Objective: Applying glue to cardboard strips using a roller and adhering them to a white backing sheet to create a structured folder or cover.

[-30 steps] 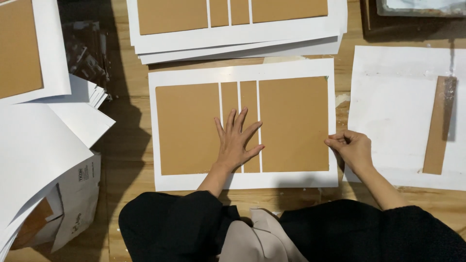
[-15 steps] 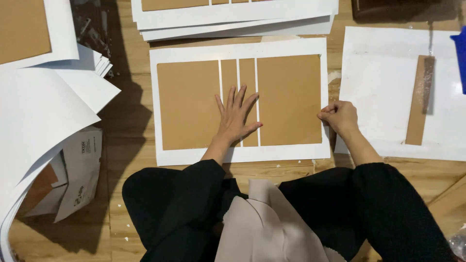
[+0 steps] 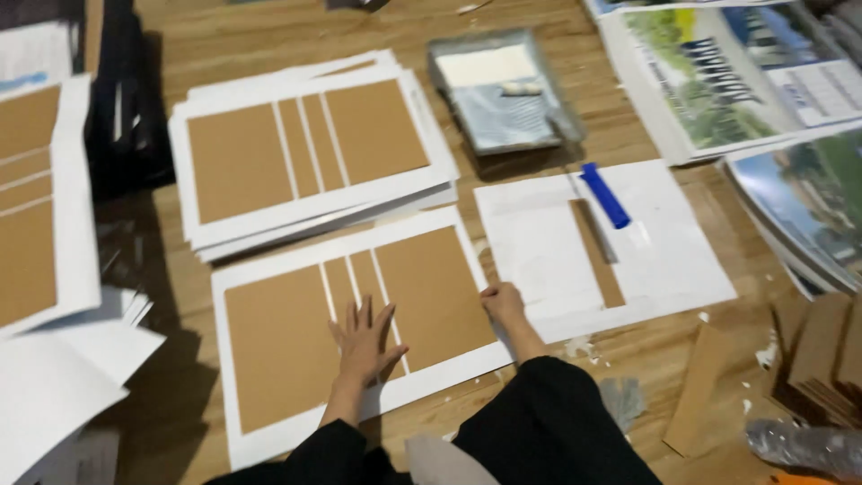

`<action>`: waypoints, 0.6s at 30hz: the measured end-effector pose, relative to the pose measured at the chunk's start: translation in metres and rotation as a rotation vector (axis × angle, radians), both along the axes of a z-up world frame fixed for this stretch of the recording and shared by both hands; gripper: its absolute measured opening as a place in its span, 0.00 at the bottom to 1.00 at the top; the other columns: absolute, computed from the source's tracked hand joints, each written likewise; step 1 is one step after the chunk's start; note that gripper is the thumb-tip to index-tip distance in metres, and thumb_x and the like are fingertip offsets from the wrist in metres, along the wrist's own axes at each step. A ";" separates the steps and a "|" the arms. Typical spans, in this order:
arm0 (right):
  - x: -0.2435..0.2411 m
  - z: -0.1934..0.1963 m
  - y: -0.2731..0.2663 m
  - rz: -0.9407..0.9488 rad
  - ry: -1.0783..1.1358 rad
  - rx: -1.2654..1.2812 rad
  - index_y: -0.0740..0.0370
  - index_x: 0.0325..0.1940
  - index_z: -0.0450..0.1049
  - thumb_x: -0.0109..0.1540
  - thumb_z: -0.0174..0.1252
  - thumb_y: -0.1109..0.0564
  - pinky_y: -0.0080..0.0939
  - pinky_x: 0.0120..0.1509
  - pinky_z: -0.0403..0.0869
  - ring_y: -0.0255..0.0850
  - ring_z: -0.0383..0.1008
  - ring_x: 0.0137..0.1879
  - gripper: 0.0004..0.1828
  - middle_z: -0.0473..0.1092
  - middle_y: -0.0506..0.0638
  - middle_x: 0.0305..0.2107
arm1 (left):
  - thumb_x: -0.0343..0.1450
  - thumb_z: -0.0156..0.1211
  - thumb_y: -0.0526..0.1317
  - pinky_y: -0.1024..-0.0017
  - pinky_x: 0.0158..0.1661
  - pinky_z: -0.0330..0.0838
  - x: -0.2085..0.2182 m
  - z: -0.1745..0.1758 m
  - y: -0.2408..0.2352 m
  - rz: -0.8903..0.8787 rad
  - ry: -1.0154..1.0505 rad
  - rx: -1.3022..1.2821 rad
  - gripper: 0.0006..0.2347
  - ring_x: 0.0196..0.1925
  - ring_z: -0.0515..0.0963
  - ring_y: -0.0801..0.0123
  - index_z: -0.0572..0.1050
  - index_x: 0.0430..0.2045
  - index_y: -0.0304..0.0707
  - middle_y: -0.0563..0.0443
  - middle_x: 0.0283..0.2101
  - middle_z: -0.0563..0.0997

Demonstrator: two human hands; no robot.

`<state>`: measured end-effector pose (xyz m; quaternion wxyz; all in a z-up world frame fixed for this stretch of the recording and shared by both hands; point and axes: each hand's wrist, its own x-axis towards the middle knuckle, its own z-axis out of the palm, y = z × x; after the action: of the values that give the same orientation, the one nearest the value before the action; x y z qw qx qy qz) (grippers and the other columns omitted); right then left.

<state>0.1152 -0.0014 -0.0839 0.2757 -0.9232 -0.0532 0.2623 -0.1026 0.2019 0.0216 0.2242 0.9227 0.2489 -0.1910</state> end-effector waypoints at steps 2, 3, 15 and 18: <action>-0.025 0.079 0.009 -0.107 0.052 0.063 0.55 0.32 0.76 0.50 0.55 0.59 0.42 0.47 0.71 0.46 0.72 0.42 0.07 0.73 0.52 0.31 | 0.57 0.57 0.61 0.34 0.55 0.29 0.001 -0.020 -0.003 -0.015 -0.138 0.059 0.34 0.67 0.37 0.48 0.52 0.57 0.68 0.50 0.66 0.42; -0.042 0.116 0.016 -0.157 0.127 0.117 0.60 0.30 0.73 0.52 0.51 0.61 0.38 0.46 0.70 0.41 0.71 0.38 0.05 0.72 0.50 0.29 | 0.55 0.61 0.58 0.33 0.53 0.30 -0.005 -0.032 -0.005 0.025 -0.253 0.103 0.34 0.66 0.38 0.47 0.55 0.56 0.65 0.49 0.65 0.44; -0.044 0.091 0.003 0.085 0.062 0.131 0.68 0.53 0.65 0.52 0.56 0.62 0.50 0.55 0.68 0.53 0.66 0.56 0.24 0.68 0.62 0.45 | 0.60 0.57 0.60 0.36 0.56 0.39 0.008 -0.025 -0.005 0.038 0.076 0.114 0.34 0.68 0.37 0.56 0.46 0.59 0.71 0.58 0.67 0.38; -0.037 0.077 0.004 0.096 0.059 0.122 0.66 0.52 0.66 0.51 0.56 0.62 0.50 0.55 0.68 0.51 0.66 0.55 0.24 0.69 0.60 0.44 | 0.61 0.55 0.60 0.37 0.56 0.42 0.010 -0.011 -0.010 0.025 0.095 0.137 0.34 0.68 0.38 0.56 0.46 0.59 0.69 0.57 0.67 0.40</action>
<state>0.0778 0.0029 -0.0074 0.3198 -0.8930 -0.1049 0.2987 -0.0930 0.1923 0.0108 0.1507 0.9226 0.2831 -0.2145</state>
